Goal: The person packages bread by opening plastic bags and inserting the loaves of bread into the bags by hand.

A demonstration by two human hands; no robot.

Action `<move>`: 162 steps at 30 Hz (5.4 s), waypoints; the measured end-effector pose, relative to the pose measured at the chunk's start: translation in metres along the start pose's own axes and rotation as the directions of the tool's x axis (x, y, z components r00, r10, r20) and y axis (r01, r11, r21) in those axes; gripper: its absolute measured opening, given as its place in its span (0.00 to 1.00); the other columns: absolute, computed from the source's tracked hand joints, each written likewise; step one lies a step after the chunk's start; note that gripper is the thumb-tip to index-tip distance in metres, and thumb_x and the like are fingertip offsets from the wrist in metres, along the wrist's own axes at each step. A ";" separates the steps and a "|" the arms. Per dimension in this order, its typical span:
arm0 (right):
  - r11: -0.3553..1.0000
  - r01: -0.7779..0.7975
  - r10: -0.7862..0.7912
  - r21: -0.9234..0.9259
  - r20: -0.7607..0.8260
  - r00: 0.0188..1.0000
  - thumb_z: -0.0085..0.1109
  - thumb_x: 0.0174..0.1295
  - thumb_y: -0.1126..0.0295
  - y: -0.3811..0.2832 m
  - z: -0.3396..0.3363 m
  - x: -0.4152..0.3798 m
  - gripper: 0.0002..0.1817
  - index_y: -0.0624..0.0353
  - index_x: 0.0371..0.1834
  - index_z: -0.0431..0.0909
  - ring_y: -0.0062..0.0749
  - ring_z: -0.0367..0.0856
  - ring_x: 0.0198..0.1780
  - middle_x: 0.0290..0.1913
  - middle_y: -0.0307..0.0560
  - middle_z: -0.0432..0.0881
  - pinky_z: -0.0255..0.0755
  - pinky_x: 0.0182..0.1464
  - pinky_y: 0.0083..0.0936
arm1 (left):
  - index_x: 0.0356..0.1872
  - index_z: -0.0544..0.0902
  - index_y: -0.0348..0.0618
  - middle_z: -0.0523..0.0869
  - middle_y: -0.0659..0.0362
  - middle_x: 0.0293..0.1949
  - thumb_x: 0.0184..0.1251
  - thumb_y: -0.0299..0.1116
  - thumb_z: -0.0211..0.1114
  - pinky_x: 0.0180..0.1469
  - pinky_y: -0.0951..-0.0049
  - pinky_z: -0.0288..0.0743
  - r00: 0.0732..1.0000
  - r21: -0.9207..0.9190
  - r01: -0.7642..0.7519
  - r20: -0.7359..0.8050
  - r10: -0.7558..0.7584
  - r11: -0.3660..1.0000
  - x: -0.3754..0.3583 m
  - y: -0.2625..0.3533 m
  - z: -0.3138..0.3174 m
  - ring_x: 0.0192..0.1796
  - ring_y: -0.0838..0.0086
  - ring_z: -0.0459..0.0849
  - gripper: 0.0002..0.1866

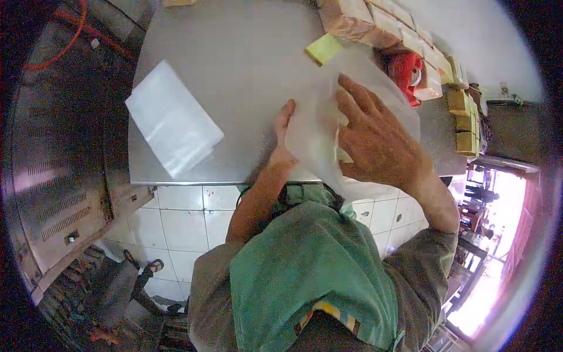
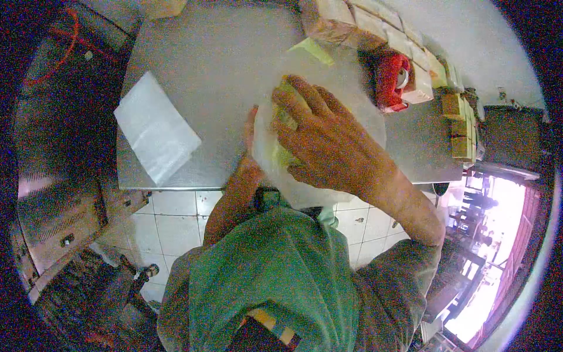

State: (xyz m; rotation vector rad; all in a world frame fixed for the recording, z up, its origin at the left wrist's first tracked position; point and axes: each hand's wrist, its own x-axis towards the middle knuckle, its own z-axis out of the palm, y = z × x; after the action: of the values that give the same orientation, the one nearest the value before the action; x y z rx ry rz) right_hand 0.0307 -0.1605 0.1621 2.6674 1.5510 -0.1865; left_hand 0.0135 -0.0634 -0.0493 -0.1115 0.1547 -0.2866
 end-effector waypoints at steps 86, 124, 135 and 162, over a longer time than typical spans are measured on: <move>0.302 -0.846 0.923 0.439 -0.356 0.145 0.49 0.67 0.52 0.643 0.131 -0.317 0.24 0.66 0.48 0.76 0.59 0.79 0.50 0.46 0.65 0.81 0.75 0.49 0.47 | 0.67 0.65 0.38 0.74 0.46 0.60 0.70 0.51 0.53 0.64 0.48 0.67 0.134 0.992 -0.043 0.121 0.984 -0.116 -0.071 0.027 -0.069 0.62 0.54 0.73 0.32; 0.368 -0.905 0.892 0.214 -0.356 0.278 0.58 0.61 0.58 0.854 0.303 -0.405 0.21 0.64 0.50 0.78 0.43 0.78 0.50 0.47 0.52 0.82 0.72 0.50 0.40 | 0.65 0.67 0.47 0.72 0.55 0.61 0.70 0.53 0.50 0.61 0.56 0.66 0.009 0.994 -0.113 -0.001 1.000 0.002 -0.072 -0.055 -0.010 0.55 0.62 0.74 0.29; 0.285 -0.952 0.903 0.114 -0.366 0.226 0.57 0.62 0.59 0.907 0.334 -0.413 0.21 0.57 0.56 0.77 0.48 0.77 0.57 0.57 0.52 0.79 0.72 0.57 0.41 | 0.64 0.71 0.42 0.77 0.54 0.51 0.71 0.51 0.55 0.47 0.65 0.77 -0.065 0.987 -0.159 -0.010 0.998 0.000 -0.046 -0.068 0.026 0.47 0.68 0.78 0.29; 0.652 -0.083 0.207 0.754 -0.072 0.976 0.62 0.56 0.68 0.120 0.116 0.020 0.13 0.64 0.40 0.80 0.50 0.82 0.39 0.35 0.58 0.82 0.76 0.42 0.37 | 0.55 0.75 0.45 0.84 0.53 0.26 0.64 0.28 0.59 0.29 0.66 0.77 0.752 0.768 0.461 -0.073 0.655 -0.443 -0.040 0.069 0.121 0.22 0.70 0.82 0.18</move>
State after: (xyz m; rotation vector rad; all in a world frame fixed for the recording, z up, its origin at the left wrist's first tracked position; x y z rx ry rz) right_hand 0.1355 -0.2152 0.0428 3.4884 1.5124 -0.8034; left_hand 0.0145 0.0248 0.0660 2.1402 0.6085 -0.0623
